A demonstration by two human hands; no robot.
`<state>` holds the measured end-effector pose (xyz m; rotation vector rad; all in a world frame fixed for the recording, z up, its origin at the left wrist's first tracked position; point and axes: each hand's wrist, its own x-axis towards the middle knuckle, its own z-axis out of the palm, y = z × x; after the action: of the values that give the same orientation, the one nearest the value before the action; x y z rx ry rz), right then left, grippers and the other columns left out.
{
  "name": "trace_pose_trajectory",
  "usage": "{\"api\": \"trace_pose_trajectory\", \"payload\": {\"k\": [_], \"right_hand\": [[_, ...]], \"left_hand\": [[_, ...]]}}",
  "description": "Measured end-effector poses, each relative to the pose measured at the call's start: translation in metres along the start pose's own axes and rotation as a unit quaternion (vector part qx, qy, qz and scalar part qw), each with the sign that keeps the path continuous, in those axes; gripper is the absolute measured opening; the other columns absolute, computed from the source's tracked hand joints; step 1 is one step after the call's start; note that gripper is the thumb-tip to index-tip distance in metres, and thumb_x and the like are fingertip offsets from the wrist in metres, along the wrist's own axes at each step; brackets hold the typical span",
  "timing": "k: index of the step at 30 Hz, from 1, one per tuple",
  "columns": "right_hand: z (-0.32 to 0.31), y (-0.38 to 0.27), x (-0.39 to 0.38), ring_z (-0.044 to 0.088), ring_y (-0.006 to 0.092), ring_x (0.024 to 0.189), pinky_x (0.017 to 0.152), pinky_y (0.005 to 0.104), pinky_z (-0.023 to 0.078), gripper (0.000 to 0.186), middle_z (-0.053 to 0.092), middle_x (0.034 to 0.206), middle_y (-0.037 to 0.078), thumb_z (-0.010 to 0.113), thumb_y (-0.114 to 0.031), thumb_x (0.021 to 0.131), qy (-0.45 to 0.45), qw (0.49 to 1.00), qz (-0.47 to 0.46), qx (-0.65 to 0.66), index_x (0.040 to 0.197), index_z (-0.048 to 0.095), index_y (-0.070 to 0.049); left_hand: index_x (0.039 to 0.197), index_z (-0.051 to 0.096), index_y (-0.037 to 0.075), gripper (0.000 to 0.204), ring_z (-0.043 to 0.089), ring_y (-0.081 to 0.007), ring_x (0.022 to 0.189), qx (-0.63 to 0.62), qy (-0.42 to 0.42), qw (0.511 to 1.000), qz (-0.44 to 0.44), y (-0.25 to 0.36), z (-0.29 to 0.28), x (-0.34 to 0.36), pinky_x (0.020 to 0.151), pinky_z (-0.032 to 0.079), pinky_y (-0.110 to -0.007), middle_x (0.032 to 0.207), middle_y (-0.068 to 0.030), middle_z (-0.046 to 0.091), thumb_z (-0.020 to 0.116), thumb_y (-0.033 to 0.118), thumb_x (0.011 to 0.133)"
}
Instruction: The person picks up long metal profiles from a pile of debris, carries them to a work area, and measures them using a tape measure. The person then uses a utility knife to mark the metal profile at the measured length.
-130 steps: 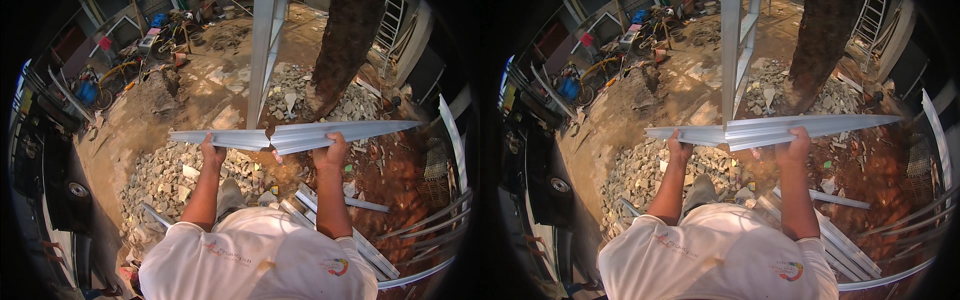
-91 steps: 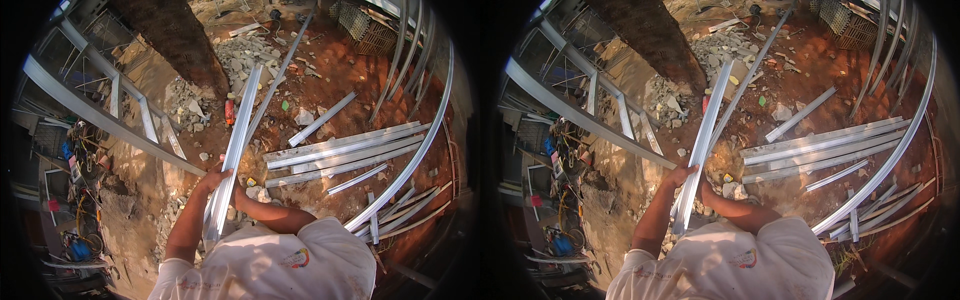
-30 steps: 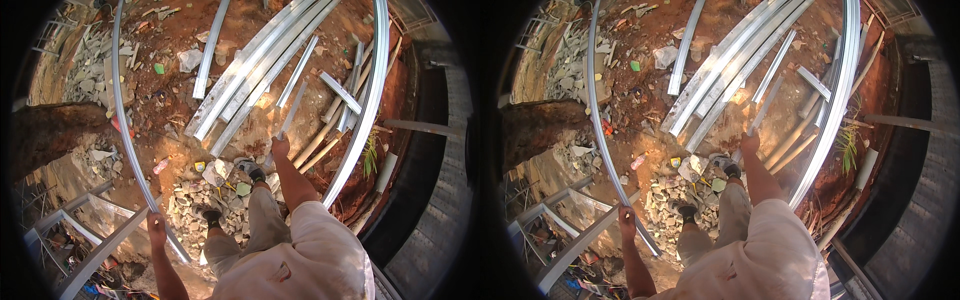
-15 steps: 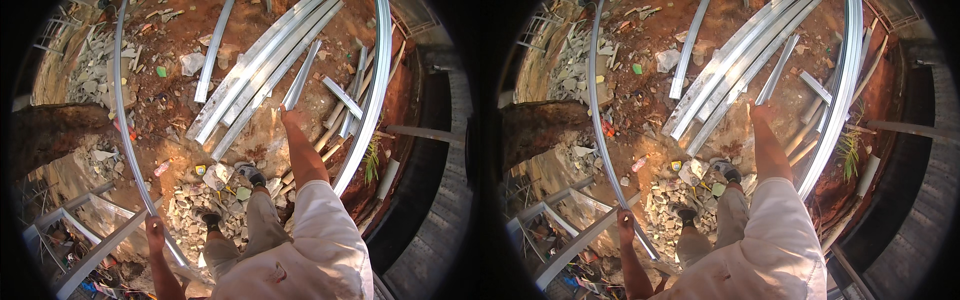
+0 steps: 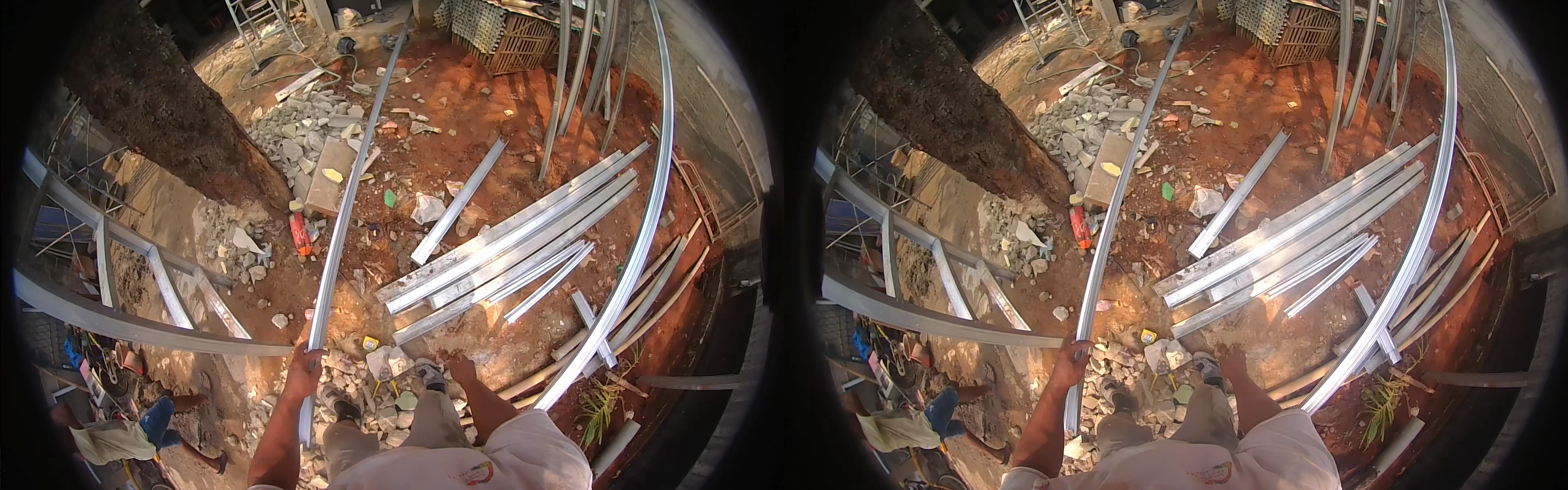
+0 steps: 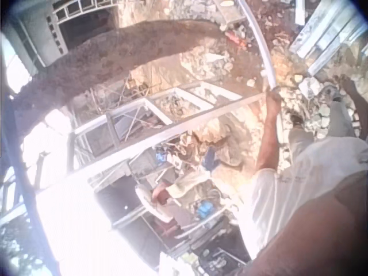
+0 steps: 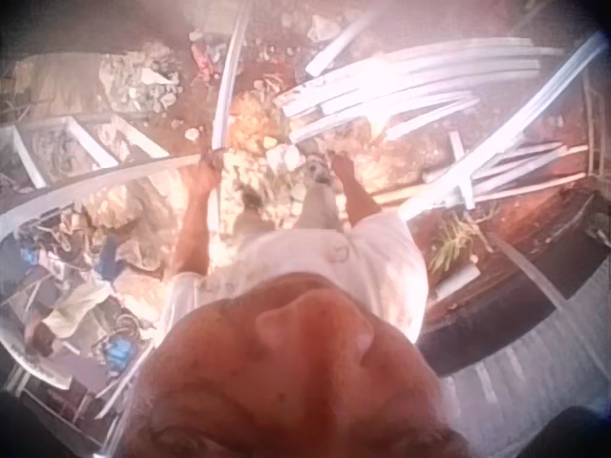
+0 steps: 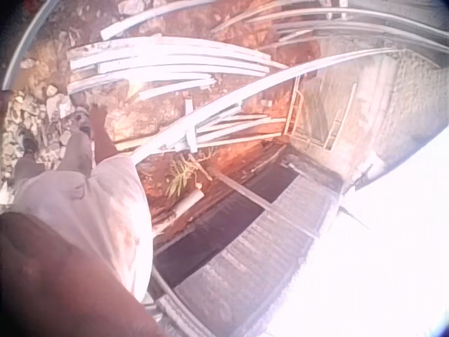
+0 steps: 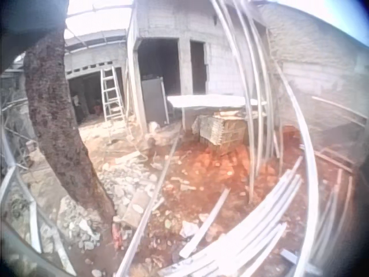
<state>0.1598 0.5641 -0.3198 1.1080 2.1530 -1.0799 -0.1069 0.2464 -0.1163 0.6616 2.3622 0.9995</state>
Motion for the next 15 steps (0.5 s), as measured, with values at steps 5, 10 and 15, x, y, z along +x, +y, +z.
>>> {"api": "trace_pose_trajectory", "payload": {"k": [5,10,15], "right_hand": [[-0.026,-0.013,0.008,0.056,0.0399,0.113,0.093,0.044,0.047,0.056,0.056,0.125,0.026,0.06,-0.042,0.083,-0.031,0.997,-0.063,0.045,0.126,0.057,-0.006],[-0.064,-0.127,0.028,0.061,0.0313,0.101,0.081,0.0397,0.051,0.056,0.063,0.112,0.021,0.066,-0.039,0.083,0.032,0.988,-0.125,0.089,0.126,0.056,-0.004],[-0.101,-0.228,0.046,0.051,0.0152,0.057,0.048,0.0285,0.044,0.053,0.058,0.083,0.006,0.066,-0.035,0.088,-0.053,0.955,-0.166,0.241,0.134,0.048,-0.014]], "left_hand": [[0.115,0.067,0.018,0.042,0.047,-0.0403,0.123,0.036,0.051,0.998,0.007,0.057,-0.005,-0.02,0.103,0.041,-0.043,0.136,-0.0242,0.043,0.063,0.003,0.075],[0.117,0.066,0.02,0.043,0.046,-0.0396,0.125,0.068,0.112,0.991,-0.031,0.078,-0.02,-0.087,0.105,0.04,-0.044,0.137,-0.0241,0.044,0.067,0.006,0.077],[0.13,0.053,0.026,0.057,0.046,-0.0382,0.125,0.084,0.115,0.989,-0.045,0.101,-0.029,-0.145,0.103,0.042,-0.045,0.138,-0.0211,0.044,0.067,0.009,0.077]]}}
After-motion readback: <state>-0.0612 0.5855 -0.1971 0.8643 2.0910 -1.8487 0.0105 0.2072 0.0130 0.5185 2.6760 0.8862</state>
